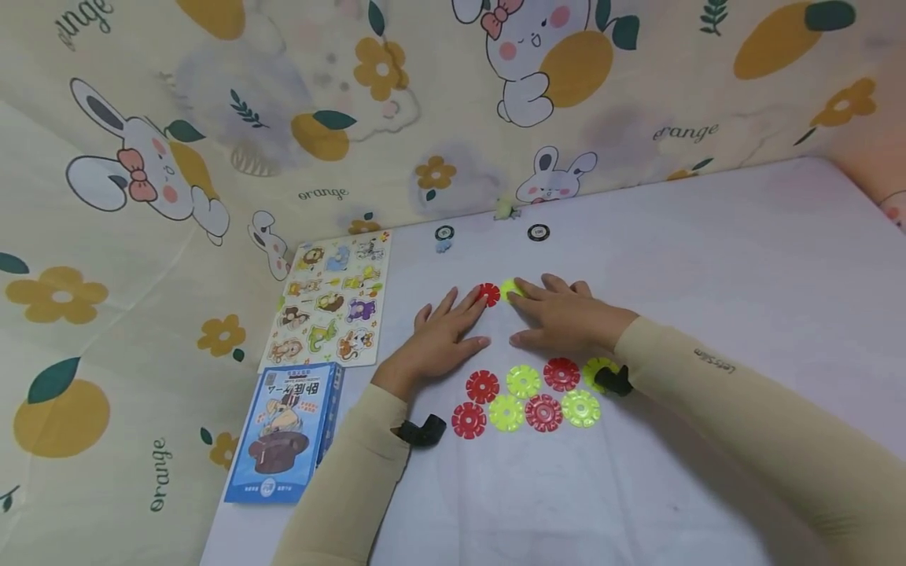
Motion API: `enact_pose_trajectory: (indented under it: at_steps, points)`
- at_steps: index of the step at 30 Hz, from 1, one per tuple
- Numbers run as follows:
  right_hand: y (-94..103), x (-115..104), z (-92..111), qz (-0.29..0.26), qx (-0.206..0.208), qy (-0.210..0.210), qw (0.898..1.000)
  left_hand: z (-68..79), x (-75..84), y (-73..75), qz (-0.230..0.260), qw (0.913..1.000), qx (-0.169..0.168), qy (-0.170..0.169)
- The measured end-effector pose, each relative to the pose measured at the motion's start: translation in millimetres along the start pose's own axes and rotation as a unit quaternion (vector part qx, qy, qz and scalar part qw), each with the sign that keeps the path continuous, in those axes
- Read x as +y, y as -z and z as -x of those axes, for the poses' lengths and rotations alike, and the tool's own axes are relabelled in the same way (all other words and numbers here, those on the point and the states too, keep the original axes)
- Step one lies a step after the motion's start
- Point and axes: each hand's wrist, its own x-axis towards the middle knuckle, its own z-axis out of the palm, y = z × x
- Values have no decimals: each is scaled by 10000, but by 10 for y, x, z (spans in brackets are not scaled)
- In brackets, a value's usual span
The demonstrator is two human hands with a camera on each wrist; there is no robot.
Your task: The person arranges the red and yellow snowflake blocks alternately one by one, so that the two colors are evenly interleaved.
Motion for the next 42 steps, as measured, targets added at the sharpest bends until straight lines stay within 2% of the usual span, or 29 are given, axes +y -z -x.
enact_pose_trajectory:
  at_steps: [4,6,8,10,12,13,14,16,20,23,26,31,36,39,42]
  points:
    - [29,29,5,-434,232,97,9987,12,12,6,184,9996,201,-34]
    - [71,77,59,-1016,472,214,9935,9,47,37,351,9988,343,-84]
    - [107,146,152,-1793,702,304,9808,-9,104,83,524,9975,431,-173]
    - [120,216,276,-2594,850,351,9614,-43,164,124,621,9966,440,-309]
    - [77,284,401,-3184,851,321,9436,-88,211,143,629,9965,341,-433]
    - [38,310,461,-3356,815,300,9380,-110,229,143,608,9965,283,-493]
    - [-13,335,513,-3421,774,310,9359,-127,241,139,590,9966,213,-539]
    - [-113,355,602,-3339,657,329,9397,-155,254,119,461,9974,78,-551]
    - [-288,299,684,-2660,698,437,9604,-172,222,45,103,9988,-62,-467]
    - [-334,230,696,-2322,887,447,9676,-167,196,17,-69,9992,-47,-395]
    - [-302,204,680,-2527,839,348,9633,-157,190,28,-73,9994,-36,-339]
    - [-129,271,534,-3208,589,-96,9453,-154,168,28,-31,9996,-48,-290]
    - [57,438,246,-3402,1037,-601,9327,-157,142,10,62,9994,-23,-326]
    - [107,526,93,-3350,1186,-804,9313,-153,131,-6,31,9994,-15,-355]
    - [117,565,9,-3234,1186,-806,9354,-143,127,-16,10,9993,-22,-360]
